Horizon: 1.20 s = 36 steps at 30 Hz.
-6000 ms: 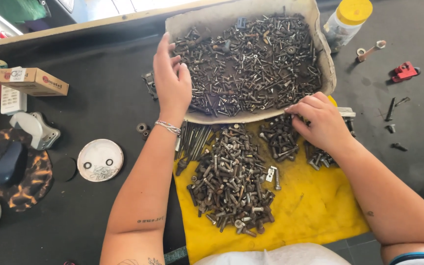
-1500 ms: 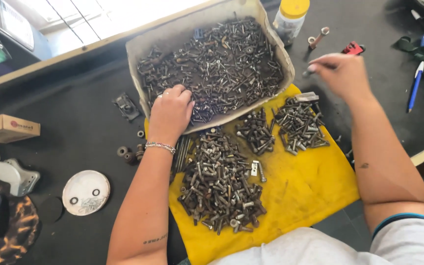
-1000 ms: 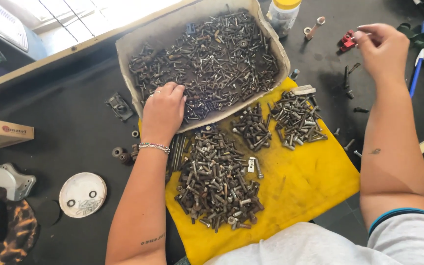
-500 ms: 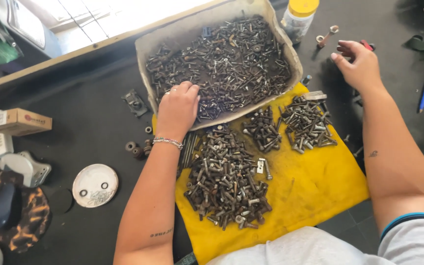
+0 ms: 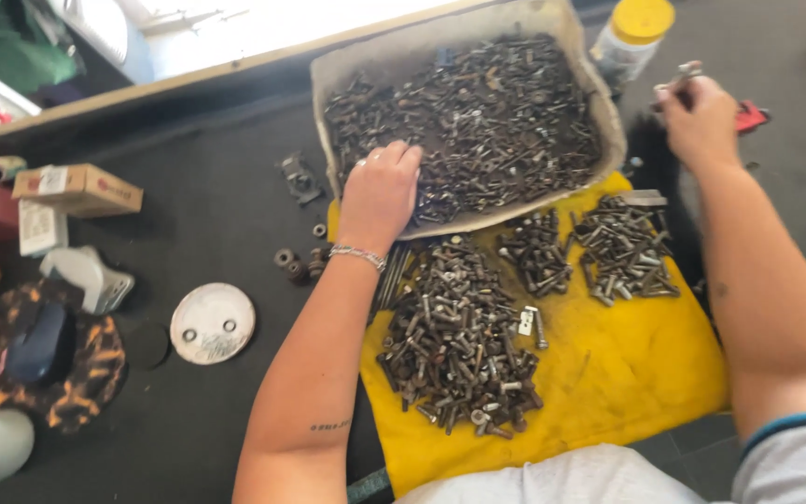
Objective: Sorting a large collection of mixed screws, bolts, and fasteners on a workbench into different groups.
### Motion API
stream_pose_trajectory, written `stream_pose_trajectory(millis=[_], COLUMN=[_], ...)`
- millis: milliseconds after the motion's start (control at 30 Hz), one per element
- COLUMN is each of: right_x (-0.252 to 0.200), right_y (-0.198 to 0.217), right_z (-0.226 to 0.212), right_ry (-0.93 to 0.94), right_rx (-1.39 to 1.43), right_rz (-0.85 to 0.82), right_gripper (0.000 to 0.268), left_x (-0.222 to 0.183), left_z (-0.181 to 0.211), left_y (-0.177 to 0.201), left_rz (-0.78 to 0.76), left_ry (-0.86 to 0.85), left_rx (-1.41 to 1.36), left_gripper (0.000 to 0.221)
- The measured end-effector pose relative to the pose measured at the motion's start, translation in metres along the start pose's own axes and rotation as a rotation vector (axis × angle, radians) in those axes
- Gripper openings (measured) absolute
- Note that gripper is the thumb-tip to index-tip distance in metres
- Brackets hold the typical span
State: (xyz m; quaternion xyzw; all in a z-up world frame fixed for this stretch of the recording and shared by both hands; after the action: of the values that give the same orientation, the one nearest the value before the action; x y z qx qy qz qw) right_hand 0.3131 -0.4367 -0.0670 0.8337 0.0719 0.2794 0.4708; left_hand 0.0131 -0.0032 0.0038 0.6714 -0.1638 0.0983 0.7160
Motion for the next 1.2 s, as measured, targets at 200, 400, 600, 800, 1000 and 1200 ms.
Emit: stream_pose_trajectory(millis=[200,400,600,800,1000,1200], right_x=[-0.026,-0.001,0.046,0.098,0.101,0.087], right_y=[0.098,0.066,-0.028,-0.149,-0.126,-0.051], right_z=[-0.182,-0.293,-0.367,-0.367,-0.356,-0.366], right_ry=[-0.065,0.069,0.271,0.662,0.547,0.500], right_rx=[-0.204,-0.317,-0.154,-0.170,-0.471,-0.433], right_rz=[-0.488,-0.715,-0.587,-0.042,-0.491,-0.606], right_gripper=[0.032,0.043,0.035,0.017,0.015,0.021], left_x=[0.002,0.002,-0.006,-0.004,-0.006,-0.006], left_z=[-0.008,-0.009,-0.042,-0.041,-0.041,-0.040], left_y=[-0.008,0.030,0.004,0.005,-0.001,-0.008], left_rz=[0.144,0.338,0.408,0.308,0.400,0.390], left_ry=[0.158,0.350,0.617,0.708,0.631,0.660], left_rx=[-0.058,-0.036,-0.172,-0.283,-0.201,-0.191], left_gripper=[0.042,0.043,0.064,0.062,0.062,0.066])
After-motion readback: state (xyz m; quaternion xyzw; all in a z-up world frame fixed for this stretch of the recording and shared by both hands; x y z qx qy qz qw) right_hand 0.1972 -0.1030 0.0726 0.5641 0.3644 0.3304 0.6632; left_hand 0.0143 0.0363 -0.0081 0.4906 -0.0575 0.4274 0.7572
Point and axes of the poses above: each hand's wrist, its own x-axis towards the middle knuckle, its own y-axis out of the back of the hand, z = x × y, the point moved 1 cm from there along x, towards the middle knuckle, and after that the axes turned 5 degrees about -z, right-handed, at the moved point
